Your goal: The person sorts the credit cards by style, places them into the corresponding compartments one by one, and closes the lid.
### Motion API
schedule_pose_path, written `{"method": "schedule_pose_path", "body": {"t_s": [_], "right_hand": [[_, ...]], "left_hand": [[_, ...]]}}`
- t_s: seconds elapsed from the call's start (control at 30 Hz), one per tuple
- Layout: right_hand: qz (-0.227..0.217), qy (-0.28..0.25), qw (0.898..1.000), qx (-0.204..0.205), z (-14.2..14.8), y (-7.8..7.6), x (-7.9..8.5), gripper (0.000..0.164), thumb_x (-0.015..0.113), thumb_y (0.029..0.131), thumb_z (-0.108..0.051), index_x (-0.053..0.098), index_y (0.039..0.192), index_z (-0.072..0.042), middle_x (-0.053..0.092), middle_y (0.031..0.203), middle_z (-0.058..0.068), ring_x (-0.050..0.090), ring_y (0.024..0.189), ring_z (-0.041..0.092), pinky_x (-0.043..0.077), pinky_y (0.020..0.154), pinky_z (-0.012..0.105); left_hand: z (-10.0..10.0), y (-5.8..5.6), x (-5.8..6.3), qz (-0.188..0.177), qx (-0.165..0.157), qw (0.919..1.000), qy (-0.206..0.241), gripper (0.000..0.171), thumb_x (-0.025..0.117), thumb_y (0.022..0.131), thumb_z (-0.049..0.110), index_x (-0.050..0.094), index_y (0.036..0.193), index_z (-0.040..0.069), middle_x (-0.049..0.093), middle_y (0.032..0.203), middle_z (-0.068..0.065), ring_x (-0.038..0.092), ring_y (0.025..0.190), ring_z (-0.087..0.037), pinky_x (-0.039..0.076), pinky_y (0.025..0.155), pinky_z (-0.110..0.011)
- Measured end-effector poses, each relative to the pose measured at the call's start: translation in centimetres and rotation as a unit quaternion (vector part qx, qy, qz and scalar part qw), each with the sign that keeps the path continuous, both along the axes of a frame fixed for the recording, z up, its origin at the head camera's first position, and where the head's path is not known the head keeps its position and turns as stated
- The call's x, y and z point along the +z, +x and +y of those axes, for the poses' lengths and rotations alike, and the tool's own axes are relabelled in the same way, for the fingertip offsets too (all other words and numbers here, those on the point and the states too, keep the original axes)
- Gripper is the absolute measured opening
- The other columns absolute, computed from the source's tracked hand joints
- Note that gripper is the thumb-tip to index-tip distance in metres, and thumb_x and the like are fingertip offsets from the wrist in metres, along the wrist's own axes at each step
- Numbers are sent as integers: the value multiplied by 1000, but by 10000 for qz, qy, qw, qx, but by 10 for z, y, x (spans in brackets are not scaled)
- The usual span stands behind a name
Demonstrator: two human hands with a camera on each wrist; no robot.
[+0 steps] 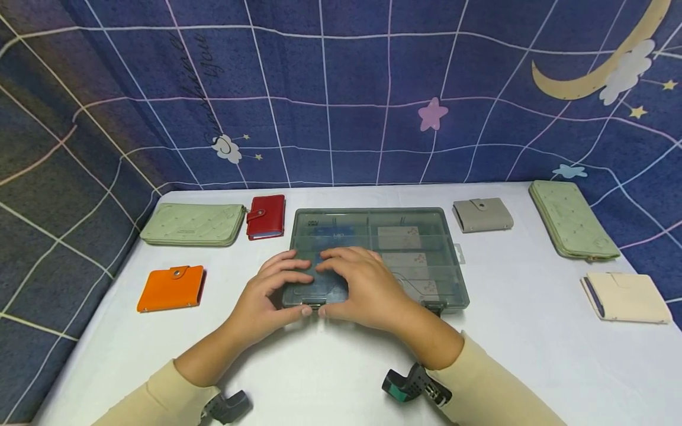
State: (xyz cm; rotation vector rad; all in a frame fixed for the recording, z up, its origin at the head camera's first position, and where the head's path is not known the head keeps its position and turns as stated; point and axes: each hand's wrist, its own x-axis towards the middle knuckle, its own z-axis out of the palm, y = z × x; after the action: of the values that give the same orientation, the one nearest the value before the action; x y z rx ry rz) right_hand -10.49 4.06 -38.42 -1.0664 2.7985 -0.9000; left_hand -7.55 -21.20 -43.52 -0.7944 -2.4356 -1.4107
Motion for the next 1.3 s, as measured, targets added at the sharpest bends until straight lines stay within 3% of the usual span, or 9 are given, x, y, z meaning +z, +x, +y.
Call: {"method": "schedule_pose_path", "body": {"t_s": [0.43,0.73,0.87,1.0,1.17,1.3], "right_hand": [[195,-134,9996,-125,6,3,-3,62,92,81,-46,73,134,-21,61,151,-6,52,142,22,39,116,56],[50,-143,9998,156,10,2,0,71,91,82,-48,70,142,-19,58,155,-4,45,149,21,32,122,55],[-372,-510,9975,312,14,0,0,70,91,84,-46,68,145,-20,55,158,-4,43,151,23,31,123,56],[-952,-1122,9883,414,24,-1,4,67,90,86,-39,66,146,-21,52,160,-2,42,151,25,34,120,59],[-941,-1439,9835,556,46,3,15,66,90,86,-32,66,146,-18,54,158,0,45,149,24,39,118,58],[-830,-1410,9842,674,68,6,20,65,89,88,-29,65,146,-15,56,156,1,48,147,24,41,116,58]], "left_hand": [[8,-3,1,124,151,9998,-15,44,96,76,13,81,117,18,71,136,-1,48,146,-31,31,123,-35],[4,1,4,-14,74,10000,-19,49,96,78,11,79,123,18,68,140,-2,43,150,-30,28,125,-32],[2,3,12,12,108,9998,-148,54,96,78,12,77,128,17,69,139,-2,46,148,-30,29,122,-28],[2,1,17,113,235,9991,-334,56,97,76,14,77,129,17,69,138,0,51,144,-30,33,120,-26],[12,1,24,227,315,9978,-530,57,97,77,18,76,130,16,68,140,0,49,145,-32,37,120,-46],[26,4,36,307,144,9967,-733,58,95,79,23,74,133,15,66,143,-1,47,147,-31,37,118,-60]]}}
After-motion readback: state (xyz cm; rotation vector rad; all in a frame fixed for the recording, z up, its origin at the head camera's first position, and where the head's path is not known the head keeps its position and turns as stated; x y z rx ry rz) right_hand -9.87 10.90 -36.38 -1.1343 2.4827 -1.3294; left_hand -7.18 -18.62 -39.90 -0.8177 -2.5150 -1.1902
